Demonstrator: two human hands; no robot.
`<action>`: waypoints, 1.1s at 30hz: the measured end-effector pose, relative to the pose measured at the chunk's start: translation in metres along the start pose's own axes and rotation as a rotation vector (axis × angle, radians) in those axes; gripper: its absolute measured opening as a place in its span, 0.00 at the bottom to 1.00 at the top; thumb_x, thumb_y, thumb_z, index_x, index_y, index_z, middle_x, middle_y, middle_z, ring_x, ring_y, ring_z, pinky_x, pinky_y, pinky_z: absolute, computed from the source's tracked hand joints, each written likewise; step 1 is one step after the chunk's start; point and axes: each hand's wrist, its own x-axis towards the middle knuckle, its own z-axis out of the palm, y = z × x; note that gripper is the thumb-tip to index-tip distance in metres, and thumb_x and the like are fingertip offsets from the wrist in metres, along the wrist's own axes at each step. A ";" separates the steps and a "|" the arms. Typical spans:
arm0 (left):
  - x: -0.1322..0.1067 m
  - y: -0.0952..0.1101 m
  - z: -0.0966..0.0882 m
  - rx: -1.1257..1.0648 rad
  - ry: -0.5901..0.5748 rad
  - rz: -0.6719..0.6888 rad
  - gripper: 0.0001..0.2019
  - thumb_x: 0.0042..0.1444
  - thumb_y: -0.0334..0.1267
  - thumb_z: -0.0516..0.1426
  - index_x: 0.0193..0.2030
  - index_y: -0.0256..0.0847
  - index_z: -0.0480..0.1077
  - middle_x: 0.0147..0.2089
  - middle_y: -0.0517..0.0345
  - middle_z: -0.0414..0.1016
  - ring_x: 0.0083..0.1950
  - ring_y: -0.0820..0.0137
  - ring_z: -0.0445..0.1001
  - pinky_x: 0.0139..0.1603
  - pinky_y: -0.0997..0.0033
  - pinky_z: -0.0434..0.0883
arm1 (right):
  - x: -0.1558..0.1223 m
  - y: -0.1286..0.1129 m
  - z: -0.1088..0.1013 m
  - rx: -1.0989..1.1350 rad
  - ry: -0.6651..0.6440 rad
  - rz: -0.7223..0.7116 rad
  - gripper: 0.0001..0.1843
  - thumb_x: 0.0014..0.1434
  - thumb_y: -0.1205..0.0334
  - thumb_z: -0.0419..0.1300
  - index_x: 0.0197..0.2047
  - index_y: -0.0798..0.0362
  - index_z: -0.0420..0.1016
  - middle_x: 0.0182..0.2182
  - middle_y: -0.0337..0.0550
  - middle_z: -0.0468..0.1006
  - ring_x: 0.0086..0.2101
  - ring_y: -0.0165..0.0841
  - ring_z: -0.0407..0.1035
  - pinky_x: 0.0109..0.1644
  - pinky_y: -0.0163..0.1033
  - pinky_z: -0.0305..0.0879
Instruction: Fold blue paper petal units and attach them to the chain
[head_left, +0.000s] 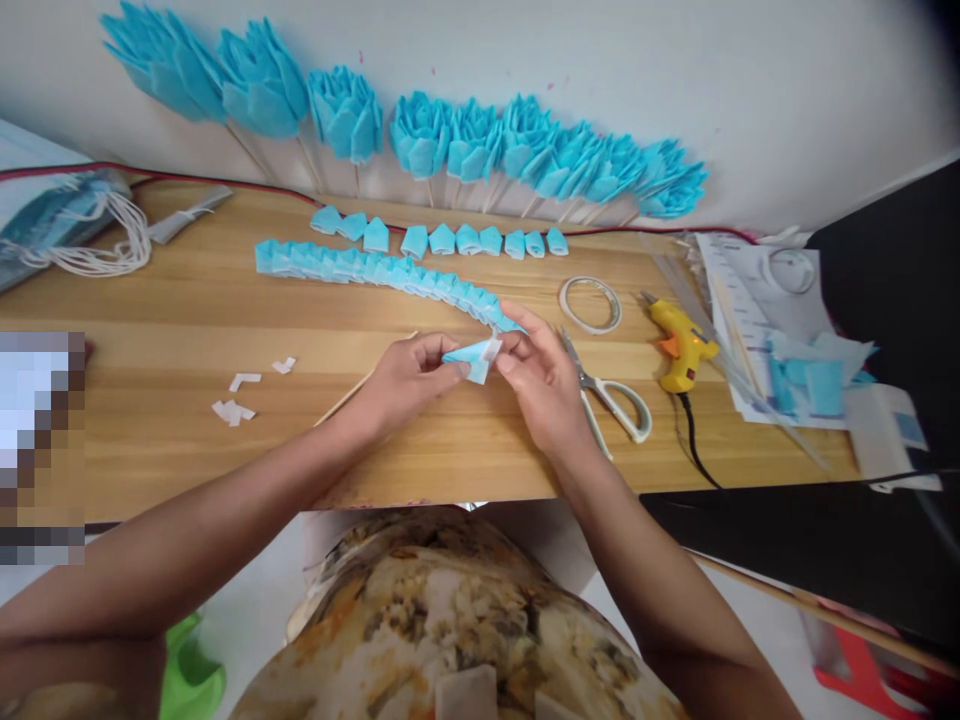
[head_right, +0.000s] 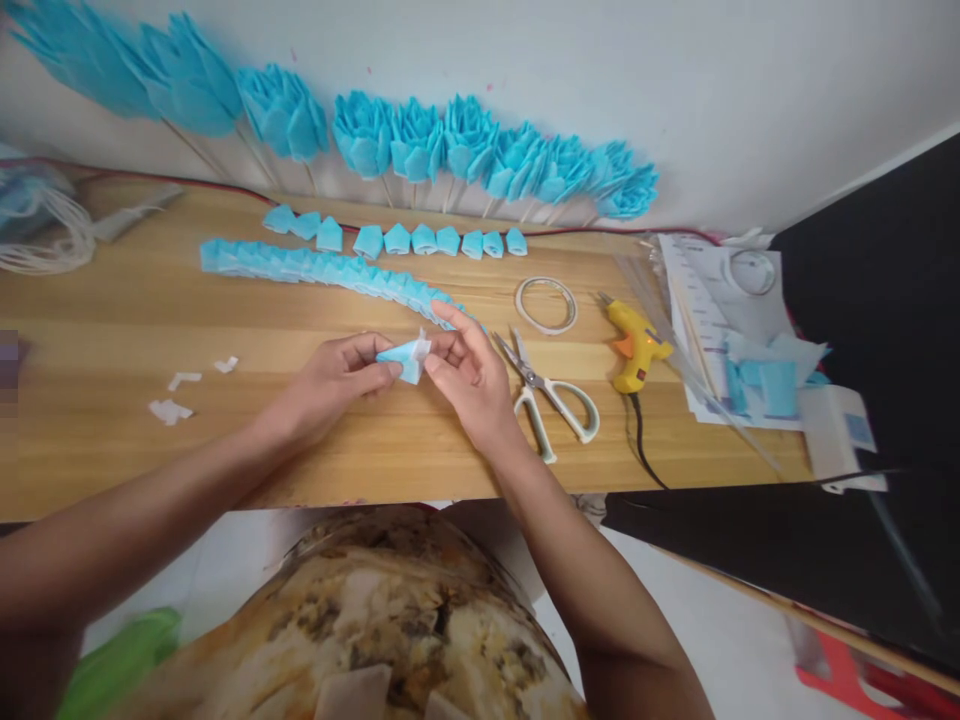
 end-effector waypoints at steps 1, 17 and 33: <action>0.000 -0.001 0.000 0.001 -0.005 -0.003 0.09 0.50 0.42 0.60 0.30 0.39 0.68 0.24 0.66 0.64 0.25 0.76 0.59 0.28 0.74 0.56 | 0.000 0.000 0.000 -0.004 0.007 -0.007 0.25 0.60 0.59 0.63 0.61 0.44 0.69 0.38 0.39 0.78 0.39 0.32 0.73 0.47 0.42 0.73; 0.002 -0.007 0.000 0.089 -0.025 0.026 0.10 0.50 0.44 0.60 0.30 0.39 0.67 0.26 0.65 0.62 0.28 0.75 0.59 0.30 0.74 0.56 | -0.001 -0.001 0.004 -0.152 0.048 0.026 0.31 0.55 0.61 0.65 0.62 0.43 0.67 0.38 0.39 0.73 0.37 0.32 0.70 0.45 0.41 0.74; -0.003 -0.006 -0.003 -0.105 -0.091 -0.053 0.09 0.54 0.42 0.60 0.30 0.40 0.67 0.21 0.66 0.65 0.23 0.76 0.60 0.26 0.75 0.57 | -0.012 -0.002 0.004 -0.628 0.158 -0.383 0.27 0.62 0.65 0.61 0.63 0.40 0.69 0.41 0.40 0.82 0.41 0.37 0.76 0.55 0.49 0.75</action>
